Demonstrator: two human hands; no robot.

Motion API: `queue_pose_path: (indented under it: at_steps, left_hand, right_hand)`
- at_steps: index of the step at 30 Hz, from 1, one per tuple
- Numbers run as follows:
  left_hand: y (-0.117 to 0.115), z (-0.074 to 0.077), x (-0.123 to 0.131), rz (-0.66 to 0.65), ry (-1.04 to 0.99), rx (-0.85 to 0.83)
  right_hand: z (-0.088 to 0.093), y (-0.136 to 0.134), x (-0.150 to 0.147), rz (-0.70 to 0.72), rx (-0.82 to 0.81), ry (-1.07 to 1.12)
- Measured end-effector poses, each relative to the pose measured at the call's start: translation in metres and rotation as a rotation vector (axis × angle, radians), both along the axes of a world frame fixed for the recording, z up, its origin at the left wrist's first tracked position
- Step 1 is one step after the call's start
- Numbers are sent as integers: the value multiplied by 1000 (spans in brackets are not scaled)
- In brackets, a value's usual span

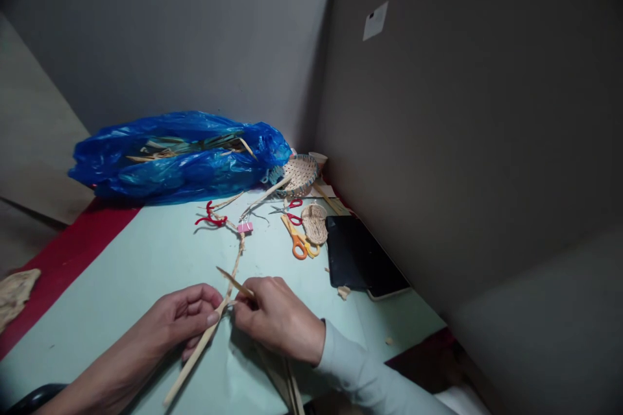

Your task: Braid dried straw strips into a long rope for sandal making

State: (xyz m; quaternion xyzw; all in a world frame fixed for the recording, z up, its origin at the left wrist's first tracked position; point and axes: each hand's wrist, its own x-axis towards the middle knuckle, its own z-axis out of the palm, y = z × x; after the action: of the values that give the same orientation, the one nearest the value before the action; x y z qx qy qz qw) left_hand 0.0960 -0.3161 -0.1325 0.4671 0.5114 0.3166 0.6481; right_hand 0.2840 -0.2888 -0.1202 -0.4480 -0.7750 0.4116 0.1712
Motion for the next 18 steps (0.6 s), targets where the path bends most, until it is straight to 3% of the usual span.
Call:
queue_pose_path:
  at_steps: [12, 18]
  left_hand:
    - [1, -2, 10, -13, 36, 24]
    - [1, -10, 19, 0, 81, 128]
  right_hand:
    - [-7, -16, -5, -199, 108, 46]
    - [-11, -14, -4, -214, 22, 167]
